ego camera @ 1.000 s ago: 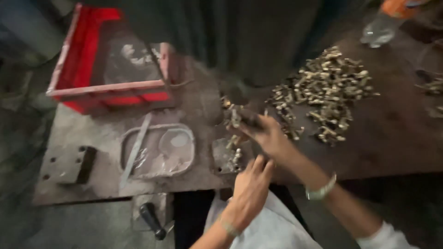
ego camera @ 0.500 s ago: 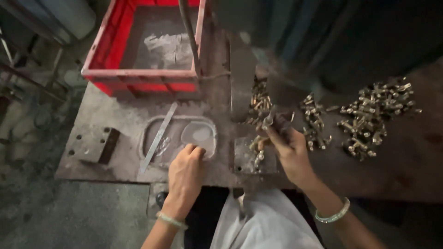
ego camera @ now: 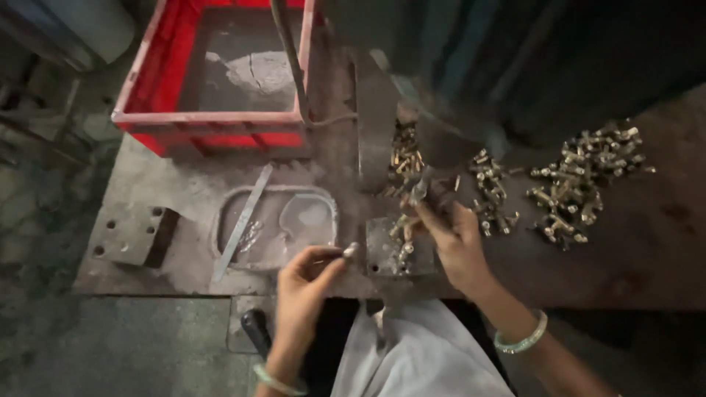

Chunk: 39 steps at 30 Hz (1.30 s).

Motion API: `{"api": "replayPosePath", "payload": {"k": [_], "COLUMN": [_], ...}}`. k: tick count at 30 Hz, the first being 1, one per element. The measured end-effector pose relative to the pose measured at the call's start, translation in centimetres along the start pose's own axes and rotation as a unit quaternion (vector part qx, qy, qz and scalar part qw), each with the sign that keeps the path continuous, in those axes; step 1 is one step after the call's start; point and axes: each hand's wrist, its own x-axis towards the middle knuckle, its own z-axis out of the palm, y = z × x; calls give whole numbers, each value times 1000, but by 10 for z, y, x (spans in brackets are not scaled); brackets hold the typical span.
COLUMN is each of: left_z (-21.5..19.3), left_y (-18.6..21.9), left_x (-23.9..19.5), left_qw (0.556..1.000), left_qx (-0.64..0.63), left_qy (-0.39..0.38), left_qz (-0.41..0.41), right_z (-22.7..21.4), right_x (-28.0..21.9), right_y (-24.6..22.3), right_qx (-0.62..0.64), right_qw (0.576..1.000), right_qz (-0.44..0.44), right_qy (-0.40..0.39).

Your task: Drilling or tapping small brass metal parts using a drill press machine.

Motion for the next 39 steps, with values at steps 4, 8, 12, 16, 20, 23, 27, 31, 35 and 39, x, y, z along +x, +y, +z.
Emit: {"api": "replayPosePath", "payload": {"k": [4,8,12,16,20,23,27,31,35,39], "left_z": [49,67,73,83,79,80,98,105,92,72], "left_y": [-13,-18,-24,-15,-11,8,18,11,4,-25], "left_x": [-30,-39,-33,-32,-23,-12,12,31,18,4], "left_qw": [991,952,917,901,917,844,804,763,941,996], "left_qx": [104,240,306,325,336,426,498,574,304,55], "left_qy": [17,36,41,33,59,60,25,-34,33,15], "left_qz": [83,186,254,284,208,319,323,296,142,70], "right_z": [-7,3,-5,-4,-10,2,-5,5,-10,-3], "right_x": [4,1,2,-2,7,-8,-5,-3,0,-2], "right_y": [-5,-7,-1,1,5,4,10,-1,26,9], "right_qx": [-3,-28,-71,-23,7,-82,-31,3,4,27], "right_qw": [999,999,997,999,999,994,998,999,1000,999], "right_qz": [-21,-38,-32,-30,-30,-47,-53,-37,-16,-26], "right_qy": [-27,-8,-20,-9,-43,48,-16,15,-2,11]}}
